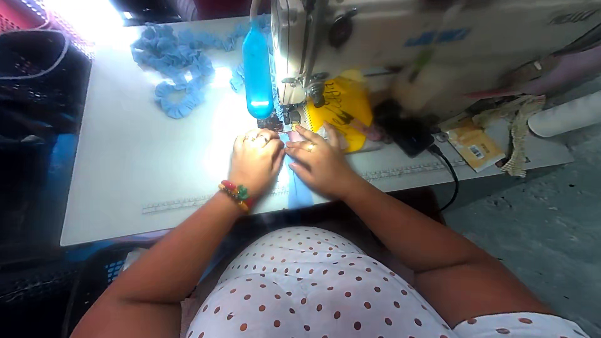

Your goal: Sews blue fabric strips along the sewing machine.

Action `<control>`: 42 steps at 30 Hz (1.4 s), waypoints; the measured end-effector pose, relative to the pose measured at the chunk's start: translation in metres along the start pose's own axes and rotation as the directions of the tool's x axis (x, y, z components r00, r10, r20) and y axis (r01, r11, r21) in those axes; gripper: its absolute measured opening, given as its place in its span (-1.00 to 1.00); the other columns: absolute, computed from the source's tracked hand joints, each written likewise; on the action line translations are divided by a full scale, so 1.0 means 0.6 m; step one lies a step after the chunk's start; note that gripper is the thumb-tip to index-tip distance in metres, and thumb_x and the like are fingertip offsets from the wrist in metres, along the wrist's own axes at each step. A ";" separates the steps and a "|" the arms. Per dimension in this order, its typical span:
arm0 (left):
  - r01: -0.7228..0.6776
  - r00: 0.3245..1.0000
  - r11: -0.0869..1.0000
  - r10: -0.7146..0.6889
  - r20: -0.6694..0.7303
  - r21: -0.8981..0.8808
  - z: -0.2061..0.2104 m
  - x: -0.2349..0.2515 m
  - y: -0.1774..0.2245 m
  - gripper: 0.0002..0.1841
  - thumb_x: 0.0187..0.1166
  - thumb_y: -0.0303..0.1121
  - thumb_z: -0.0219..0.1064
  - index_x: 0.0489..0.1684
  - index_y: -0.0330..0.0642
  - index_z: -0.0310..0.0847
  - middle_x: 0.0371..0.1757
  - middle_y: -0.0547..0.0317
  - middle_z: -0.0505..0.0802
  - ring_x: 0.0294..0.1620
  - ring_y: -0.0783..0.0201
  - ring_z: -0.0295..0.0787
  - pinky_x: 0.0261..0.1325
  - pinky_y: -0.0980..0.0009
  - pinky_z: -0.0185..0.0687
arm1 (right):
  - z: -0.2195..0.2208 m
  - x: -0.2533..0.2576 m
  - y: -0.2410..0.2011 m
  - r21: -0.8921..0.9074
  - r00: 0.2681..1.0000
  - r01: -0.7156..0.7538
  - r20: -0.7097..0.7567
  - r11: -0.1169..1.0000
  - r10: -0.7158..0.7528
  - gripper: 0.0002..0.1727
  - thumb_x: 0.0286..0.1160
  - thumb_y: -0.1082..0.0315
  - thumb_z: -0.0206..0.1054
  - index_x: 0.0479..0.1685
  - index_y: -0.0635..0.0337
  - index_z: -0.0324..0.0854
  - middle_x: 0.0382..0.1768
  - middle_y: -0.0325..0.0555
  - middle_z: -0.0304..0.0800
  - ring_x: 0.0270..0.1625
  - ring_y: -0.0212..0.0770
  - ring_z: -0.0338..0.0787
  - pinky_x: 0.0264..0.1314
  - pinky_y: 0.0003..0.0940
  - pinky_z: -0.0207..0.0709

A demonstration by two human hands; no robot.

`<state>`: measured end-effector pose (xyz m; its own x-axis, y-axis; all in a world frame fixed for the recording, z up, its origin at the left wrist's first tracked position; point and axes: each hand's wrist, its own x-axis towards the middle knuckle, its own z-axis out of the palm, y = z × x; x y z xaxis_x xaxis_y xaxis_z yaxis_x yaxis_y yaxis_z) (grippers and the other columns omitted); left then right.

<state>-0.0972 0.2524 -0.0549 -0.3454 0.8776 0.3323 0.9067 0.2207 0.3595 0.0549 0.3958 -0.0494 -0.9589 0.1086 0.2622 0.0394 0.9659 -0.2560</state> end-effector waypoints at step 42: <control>-0.146 0.985 0.989 0.145 0.093 -0.003 0.019 0.058 -0.045 -0.59 0.75 -0.20 -0.01 0.17 -0.22 0.74 0.46 -0.06 0.75 0.73 -0.16 0.37 0.80 -0.16 0.02 | 0.006 0.043 -0.007 -0.134 0.977 -0.204 0.041 0.970 0.211 -0.50 0.77 -0.01 0.07 0.50 -0.05 0.66 0.73 -0.03 0.40 0.93 0.13 -0.05 0.85 0.46 -0.42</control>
<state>-0.1310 0.2818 -0.0627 -0.1860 0.9361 0.2985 0.9466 0.0893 0.3098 0.0291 0.3935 -0.0449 -0.9397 0.3004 0.1635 0.2716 0.9460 -0.1769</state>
